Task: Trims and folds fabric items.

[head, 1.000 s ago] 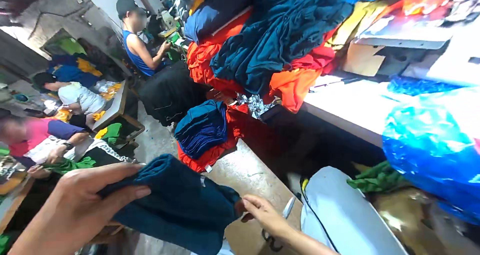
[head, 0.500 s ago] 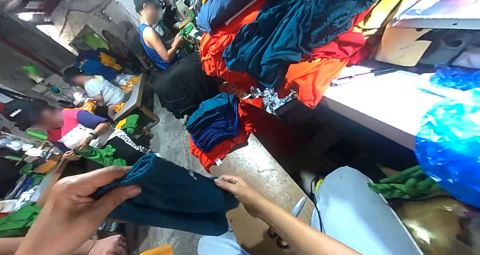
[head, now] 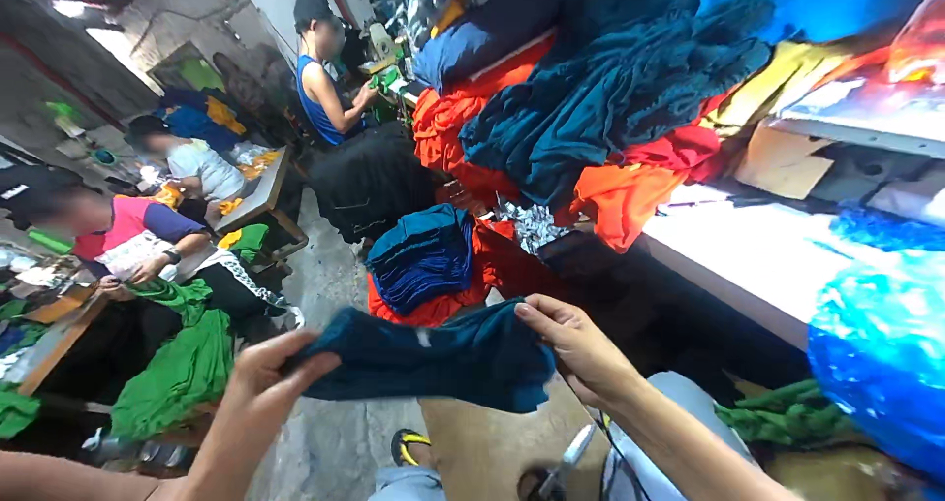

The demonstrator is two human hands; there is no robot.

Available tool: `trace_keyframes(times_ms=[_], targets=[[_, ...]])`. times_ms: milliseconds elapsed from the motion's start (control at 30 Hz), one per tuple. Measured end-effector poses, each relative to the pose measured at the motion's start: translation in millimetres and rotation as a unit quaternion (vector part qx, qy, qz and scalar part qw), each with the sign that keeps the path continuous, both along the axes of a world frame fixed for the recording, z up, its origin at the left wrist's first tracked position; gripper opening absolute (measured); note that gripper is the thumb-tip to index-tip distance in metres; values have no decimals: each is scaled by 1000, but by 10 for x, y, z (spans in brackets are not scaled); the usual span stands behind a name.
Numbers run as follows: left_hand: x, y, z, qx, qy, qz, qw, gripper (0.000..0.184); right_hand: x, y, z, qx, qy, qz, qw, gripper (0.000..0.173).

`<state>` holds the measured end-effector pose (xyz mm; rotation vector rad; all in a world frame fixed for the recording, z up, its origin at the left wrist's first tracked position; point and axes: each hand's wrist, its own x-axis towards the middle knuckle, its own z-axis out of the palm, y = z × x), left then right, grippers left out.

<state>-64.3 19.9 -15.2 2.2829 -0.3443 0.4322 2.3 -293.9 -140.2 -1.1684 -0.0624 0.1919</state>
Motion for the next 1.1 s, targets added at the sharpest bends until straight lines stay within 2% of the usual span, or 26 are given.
trace_keyframes(times_ms=[67, 133, 267, 433, 533, 633, 767, 967, 1100], targets=[[57, 13, -8, -65, 6, 3, 998, 8, 19, -46, 41, 7, 15, -24, 1000, 19], [128, 14, -27, -72, 21, -3, 997, 11, 32, -97, 118, 13, 3, -30, 999, 20], [151, 52, 143, -115, -8, -10, 993, 10, 102, -202, 162, -37, -108, -25, 993, 17], [123, -54, 296, -110, -2, -46, 993, 14, 217, -244, 45, -168, -255, -97, 947, 11], [118, -92, 338, -95, 4, -56, 994, 14, 214, -245, 43, -171, -315, -104, 928, 14], [115, -72, 396, -110, -13, -19, 994, 6, 200, -235, 34, -68, -255, -109, 958, 8], [116, -72, 428, -104, -17, -11, 994, 8, 185, -247, 34, 19, -196, -84, 977, 12], [123, -58, 527, -60, -36, -43, 997, 7, 166, -355, 13, -4, -220, -19, 975, 9], [114, 2, 571, -37, -39, -25, 998, 7, 281, -408, 2, 0, -235, 49, 971, 15]])
